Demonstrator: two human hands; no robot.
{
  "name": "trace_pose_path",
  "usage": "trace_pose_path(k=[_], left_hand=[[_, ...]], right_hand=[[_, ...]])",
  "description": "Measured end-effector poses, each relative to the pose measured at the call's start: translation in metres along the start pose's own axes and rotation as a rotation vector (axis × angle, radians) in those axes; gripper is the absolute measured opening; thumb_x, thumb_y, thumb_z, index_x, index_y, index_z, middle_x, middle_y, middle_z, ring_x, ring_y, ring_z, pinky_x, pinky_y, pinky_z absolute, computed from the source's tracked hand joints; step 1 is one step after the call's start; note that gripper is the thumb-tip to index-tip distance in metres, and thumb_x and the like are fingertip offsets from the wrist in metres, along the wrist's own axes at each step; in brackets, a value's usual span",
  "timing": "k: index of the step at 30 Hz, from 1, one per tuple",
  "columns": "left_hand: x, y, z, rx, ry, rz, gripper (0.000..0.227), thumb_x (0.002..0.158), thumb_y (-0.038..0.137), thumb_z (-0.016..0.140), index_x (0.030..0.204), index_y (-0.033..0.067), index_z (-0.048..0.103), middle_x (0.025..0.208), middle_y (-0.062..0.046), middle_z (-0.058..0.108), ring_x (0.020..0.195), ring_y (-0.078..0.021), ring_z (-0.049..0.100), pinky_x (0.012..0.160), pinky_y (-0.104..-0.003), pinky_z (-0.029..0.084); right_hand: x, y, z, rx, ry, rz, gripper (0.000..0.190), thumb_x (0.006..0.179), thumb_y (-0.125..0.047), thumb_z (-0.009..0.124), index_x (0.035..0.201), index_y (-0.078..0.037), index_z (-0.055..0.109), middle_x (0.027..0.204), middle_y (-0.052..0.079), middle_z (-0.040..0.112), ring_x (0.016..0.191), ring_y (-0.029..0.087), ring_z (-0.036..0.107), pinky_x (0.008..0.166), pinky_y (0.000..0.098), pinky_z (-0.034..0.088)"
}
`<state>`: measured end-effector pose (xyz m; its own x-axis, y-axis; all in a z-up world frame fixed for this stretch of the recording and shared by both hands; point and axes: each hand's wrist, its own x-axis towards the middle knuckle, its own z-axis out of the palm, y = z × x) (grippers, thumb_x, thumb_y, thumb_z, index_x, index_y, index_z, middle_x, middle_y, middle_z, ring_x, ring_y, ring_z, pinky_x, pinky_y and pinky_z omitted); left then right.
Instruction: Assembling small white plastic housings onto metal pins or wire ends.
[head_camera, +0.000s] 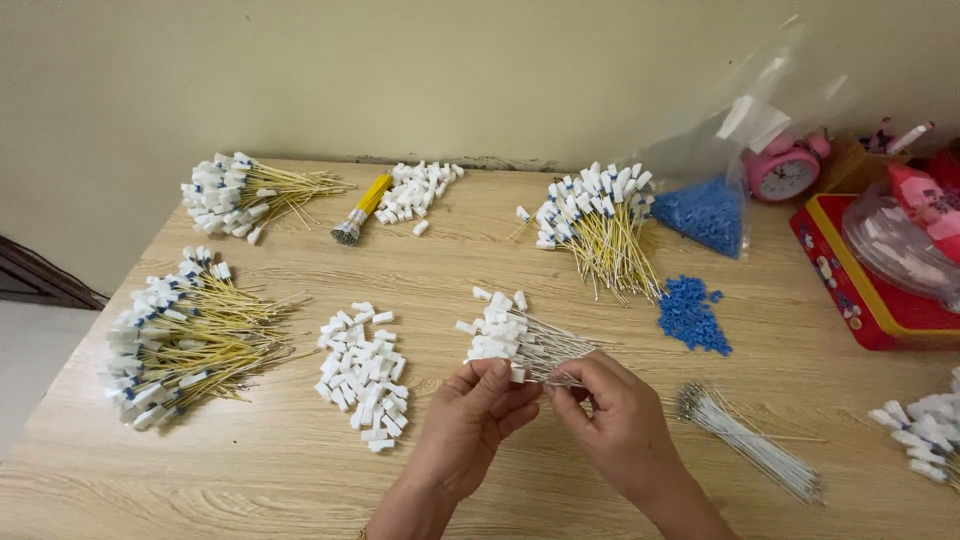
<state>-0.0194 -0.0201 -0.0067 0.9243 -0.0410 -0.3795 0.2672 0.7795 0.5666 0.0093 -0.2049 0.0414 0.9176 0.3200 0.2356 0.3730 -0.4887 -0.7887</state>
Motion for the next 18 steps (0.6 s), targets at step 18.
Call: trace_pose_path(k=[18], left_hand=[[0.010,-0.012,0.003,0.095,-0.019,0.062,0.018,0.094,0.017,0.068,0.102,0.0021,0.063,0.096,-0.012,0.073,0.087,-0.0217,0.073,0.083,-0.039,0.063]], right_hand=[[0.007,0.004,0.008,-0.021,-0.109,0.110,0.014,0.091,-0.016,0.067,0.100,-0.005,0.065,0.089,0.006,0.068,0.072,0.019,0.070,0.063,0.0341,0.055]])
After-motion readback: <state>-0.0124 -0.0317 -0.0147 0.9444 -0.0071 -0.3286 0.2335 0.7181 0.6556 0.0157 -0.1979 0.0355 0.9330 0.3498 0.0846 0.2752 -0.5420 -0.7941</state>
